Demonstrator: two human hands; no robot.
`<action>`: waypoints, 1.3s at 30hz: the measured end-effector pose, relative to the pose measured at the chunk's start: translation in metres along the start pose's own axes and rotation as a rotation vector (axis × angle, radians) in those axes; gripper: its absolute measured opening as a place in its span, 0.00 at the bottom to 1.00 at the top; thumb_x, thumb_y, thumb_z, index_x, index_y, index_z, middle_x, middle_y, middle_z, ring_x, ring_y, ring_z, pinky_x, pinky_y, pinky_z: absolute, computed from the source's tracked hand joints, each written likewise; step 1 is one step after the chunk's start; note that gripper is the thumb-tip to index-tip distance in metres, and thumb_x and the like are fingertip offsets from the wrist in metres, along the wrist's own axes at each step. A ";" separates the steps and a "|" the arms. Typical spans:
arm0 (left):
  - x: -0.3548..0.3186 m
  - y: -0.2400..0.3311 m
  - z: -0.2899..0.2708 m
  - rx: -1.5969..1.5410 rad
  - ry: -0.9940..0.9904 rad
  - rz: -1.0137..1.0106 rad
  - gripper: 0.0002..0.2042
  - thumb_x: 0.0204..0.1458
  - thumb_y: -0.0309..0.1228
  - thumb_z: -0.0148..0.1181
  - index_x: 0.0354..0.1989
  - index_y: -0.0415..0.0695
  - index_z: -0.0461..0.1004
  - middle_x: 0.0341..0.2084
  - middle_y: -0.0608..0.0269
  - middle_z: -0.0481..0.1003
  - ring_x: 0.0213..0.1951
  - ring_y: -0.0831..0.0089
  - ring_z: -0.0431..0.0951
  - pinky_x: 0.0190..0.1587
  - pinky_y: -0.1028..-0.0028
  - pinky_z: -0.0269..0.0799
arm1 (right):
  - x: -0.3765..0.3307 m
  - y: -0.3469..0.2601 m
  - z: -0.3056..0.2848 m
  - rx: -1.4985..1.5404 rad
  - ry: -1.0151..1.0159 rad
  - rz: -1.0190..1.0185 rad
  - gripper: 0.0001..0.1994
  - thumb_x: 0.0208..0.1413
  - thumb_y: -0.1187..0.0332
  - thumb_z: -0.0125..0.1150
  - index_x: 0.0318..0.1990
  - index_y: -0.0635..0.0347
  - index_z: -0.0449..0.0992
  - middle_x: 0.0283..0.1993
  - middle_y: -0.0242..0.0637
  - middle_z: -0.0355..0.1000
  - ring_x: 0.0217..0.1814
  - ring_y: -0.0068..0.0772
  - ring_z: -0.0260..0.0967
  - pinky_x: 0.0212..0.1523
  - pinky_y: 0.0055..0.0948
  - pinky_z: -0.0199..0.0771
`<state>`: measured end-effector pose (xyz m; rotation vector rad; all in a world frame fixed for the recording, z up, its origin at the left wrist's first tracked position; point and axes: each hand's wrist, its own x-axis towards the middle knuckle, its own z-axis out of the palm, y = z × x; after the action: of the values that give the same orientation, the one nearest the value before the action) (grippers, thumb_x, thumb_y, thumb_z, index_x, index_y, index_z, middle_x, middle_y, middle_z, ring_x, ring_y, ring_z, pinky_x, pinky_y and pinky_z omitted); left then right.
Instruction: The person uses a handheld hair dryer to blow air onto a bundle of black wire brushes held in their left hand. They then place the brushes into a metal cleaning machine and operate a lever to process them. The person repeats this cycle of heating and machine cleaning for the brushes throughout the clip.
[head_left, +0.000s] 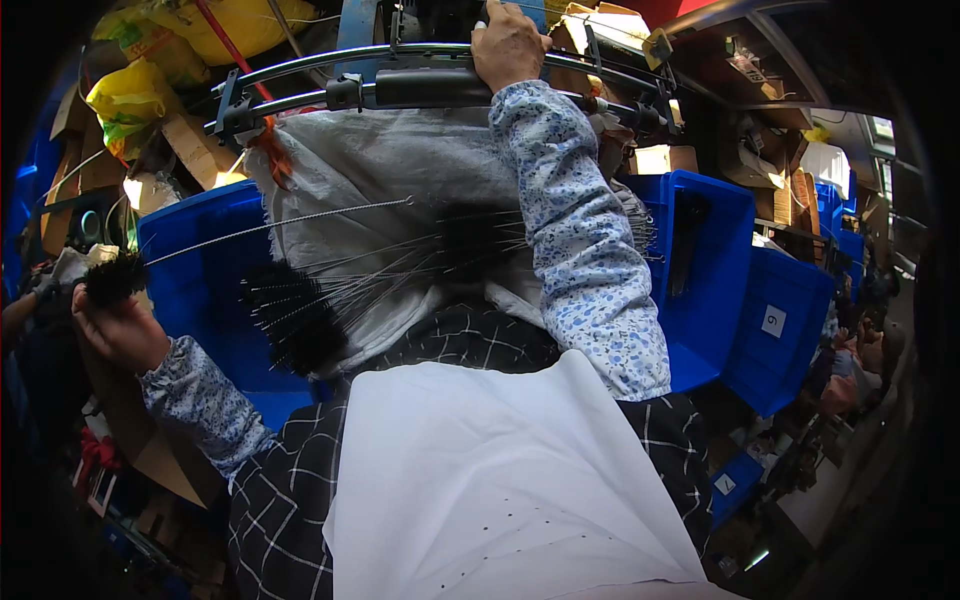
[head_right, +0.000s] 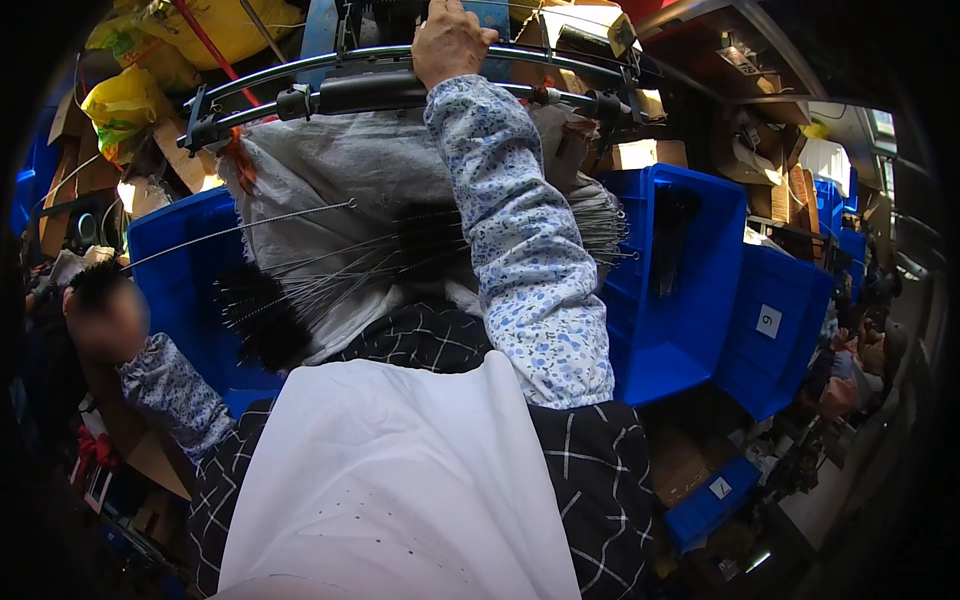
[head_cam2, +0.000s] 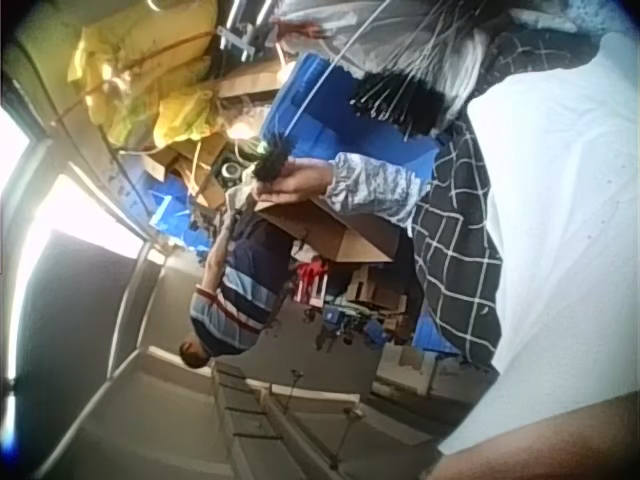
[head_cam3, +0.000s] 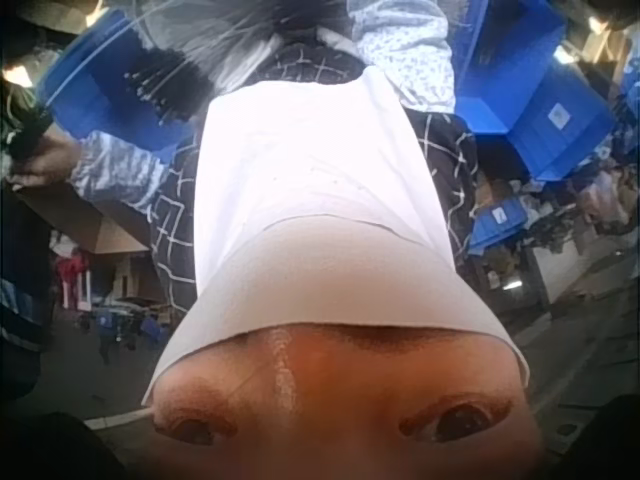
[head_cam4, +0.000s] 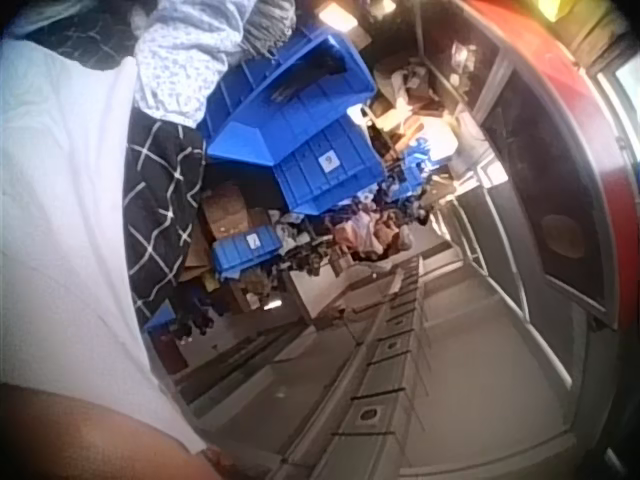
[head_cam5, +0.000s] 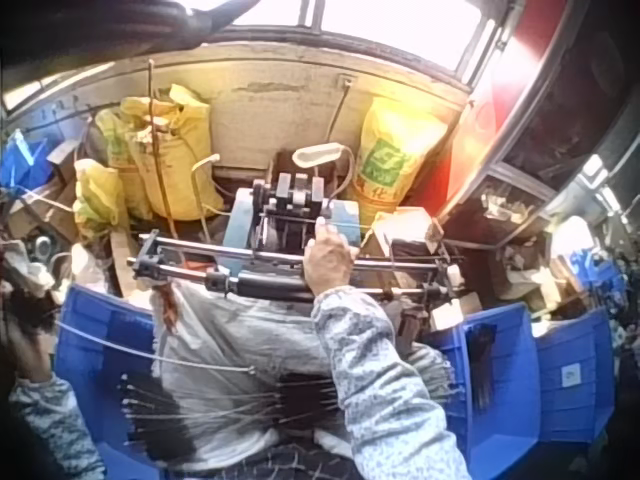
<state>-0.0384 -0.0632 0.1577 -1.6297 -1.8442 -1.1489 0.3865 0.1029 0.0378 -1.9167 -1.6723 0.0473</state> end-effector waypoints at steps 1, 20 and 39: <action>-0.001 -0.002 -0.001 0.015 -0.006 0.013 0.13 0.44 0.21 0.51 0.40 0.33 0.65 0.37 0.50 0.68 0.41 0.60 0.69 0.44 0.70 0.65 | 0.000 -0.001 0.001 0.002 0.004 -0.003 0.20 0.45 0.65 0.51 0.48 0.59 0.66 0.40 0.38 0.67 0.42 0.38 0.64 0.41 0.43 0.60; -0.002 0.019 -0.001 0.382 0.060 0.356 0.11 0.49 0.22 0.47 0.41 0.33 0.64 0.37 0.57 0.67 0.40 0.72 0.69 0.43 0.76 0.67 | -0.001 -0.010 0.003 -0.054 0.023 -0.021 0.19 0.45 0.65 0.50 0.47 0.59 0.66 0.39 0.38 0.67 0.40 0.38 0.65 0.39 0.42 0.62; -0.002 0.011 0.004 -0.351 0.134 -0.242 0.13 0.53 0.31 0.45 0.41 0.34 0.65 0.36 0.58 0.68 0.39 0.71 0.69 0.44 0.73 0.67 | -0.002 -0.011 0.001 -0.004 -0.002 -0.009 0.19 0.46 0.66 0.49 0.48 0.60 0.65 0.42 0.38 0.66 0.43 0.39 0.63 0.42 0.42 0.61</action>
<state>-0.0268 -0.0617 0.1567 -1.4846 -1.8685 -1.7254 0.3758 0.1017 0.0412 -1.9120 -1.6836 0.0420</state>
